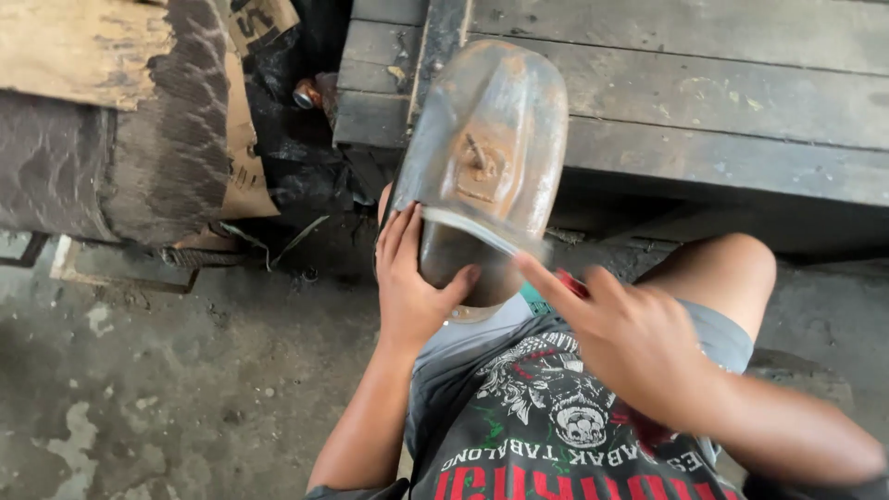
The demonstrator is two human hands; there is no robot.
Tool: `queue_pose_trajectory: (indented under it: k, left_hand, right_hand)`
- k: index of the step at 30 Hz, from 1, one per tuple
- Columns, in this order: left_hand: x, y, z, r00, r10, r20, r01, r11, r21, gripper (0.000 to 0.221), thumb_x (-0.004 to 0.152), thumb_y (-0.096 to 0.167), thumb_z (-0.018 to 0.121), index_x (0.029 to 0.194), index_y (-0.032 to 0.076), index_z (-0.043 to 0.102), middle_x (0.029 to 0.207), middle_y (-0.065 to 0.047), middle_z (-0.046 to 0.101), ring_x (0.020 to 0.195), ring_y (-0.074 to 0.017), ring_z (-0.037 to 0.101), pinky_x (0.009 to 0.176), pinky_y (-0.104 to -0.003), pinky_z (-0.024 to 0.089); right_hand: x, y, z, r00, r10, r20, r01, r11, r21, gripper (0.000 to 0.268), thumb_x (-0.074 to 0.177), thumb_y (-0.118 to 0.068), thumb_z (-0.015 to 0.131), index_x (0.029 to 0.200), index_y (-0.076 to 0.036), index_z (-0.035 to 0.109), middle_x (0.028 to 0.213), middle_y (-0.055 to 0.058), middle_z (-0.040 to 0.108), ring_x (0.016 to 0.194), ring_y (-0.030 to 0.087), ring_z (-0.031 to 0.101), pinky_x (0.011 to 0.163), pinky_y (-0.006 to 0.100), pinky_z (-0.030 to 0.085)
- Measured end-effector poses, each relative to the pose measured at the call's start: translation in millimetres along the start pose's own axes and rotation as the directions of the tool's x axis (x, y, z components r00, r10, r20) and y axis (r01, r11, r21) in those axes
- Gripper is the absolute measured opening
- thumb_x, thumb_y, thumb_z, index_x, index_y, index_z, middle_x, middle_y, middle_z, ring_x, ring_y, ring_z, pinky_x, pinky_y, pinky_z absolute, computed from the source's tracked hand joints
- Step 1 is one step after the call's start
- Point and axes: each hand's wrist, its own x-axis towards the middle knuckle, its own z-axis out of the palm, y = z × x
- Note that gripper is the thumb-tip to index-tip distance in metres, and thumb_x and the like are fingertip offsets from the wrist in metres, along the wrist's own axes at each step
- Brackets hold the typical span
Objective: Scrubbing a motorcycle fuel tank with a wire brush to remove rust and debris
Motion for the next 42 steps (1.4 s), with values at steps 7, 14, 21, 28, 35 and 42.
queue_pose_trajectory:
  k: [7,14,21,28,35,42]
  left_hand:
    - [2,2,-7,0.994,-0.077,0.083,0.079,0.997,-0.024,0.094,0.076,0.048,0.078,0.149,-0.001,0.046,0.156,-0.018,0.046,0.148,-0.0366,0.036,0.121,-0.052,0.03]
    - [0,4,-3,1.0,-0.016,0.017,0.016,1.0,-0.024,0.092,0.08,0.059,0.071,0.147,-0.001,0.048,0.153,-0.017,0.049,0.145,-0.0378,0.041,0.119,-0.055,0.034]
    - [0,1,-4,1.0,0.002,0.031,-0.002,1.0,-0.023,0.092,0.075,0.047,0.078,0.147,-0.001,0.048,0.152,-0.019,0.049,0.144,-0.0382,0.041,0.12,-0.052,0.034]
    - [2,0,-6,0.995,-0.056,0.08,0.058,0.998,-0.025,0.093,0.075,0.045,0.078,0.15,0.001,0.045,0.157,-0.017,0.046,0.149,-0.0373,0.036,0.122,-0.053,0.03]
    - [0,2,-3,1.0,0.006,-0.002,-0.006,1.0,-0.013,0.092,0.077,0.055,0.074,0.146,0.001,0.05,0.152,-0.017,0.051,0.146,-0.0387,0.042,0.12,-0.054,0.034]
    - [2,2,-6,0.997,-0.038,0.071,0.039,0.999,-0.017,0.09,0.076,0.044,0.077,0.148,-0.001,0.047,0.155,-0.018,0.047,0.147,-0.0368,0.038,0.121,-0.053,0.032]
  right_hand:
    - [53,3,13,0.989,-0.074,-0.131,0.093,0.985,0.147,0.089,0.078,-0.007,0.055,0.159,-0.041,0.04,0.071,0.005,0.051,0.039,0.034,0.053,0.036,0.048,0.043]
    - [-6,40,8,0.998,0.011,0.063,-0.018,0.994,0.109,0.079,0.087,-0.01,0.052,0.159,-0.041,0.04,0.066,-0.001,0.042,0.036,0.03,0.046,0.035,0.045,0.038]
    - [33,16,12,0.991,-0.101,-0.085,0.108,0.992,0.072,0.083,0.083,-0.012,0.057,0.157,-0.044,0.041,0.073,0.0,0.046,0.033,0.028,0.048,0.029,0.045,0.039]
    - [46,1,21,0.972,-0.13,-0.198,0.15,0.984,0.094,0.092,0.076,-0.001,0.055,0.158,-0.041,0.042,0.073,0.003,0.047,0.034,0.028,0.041,0.033,0.043,0.039]
    - [-4,24,9,1.0,-0.002,0.031,-0.001,0.998,0.069,0.083,0.085,-0.006,0.053,0.158,-0.042,0.041,0.07,-0.001,0.04,0.036,0.027,0.039,0.031,0.043,0.035]
    - [65,-1,17,0.961,-0.142,-0.239,0.172,0.979,0.113,0.08,0.083,-0.004,0.059,0.155,-0.037,0.05,0.069,0.005,0.047,0.035,0.031,0.045,0.033,0.045,0.037]
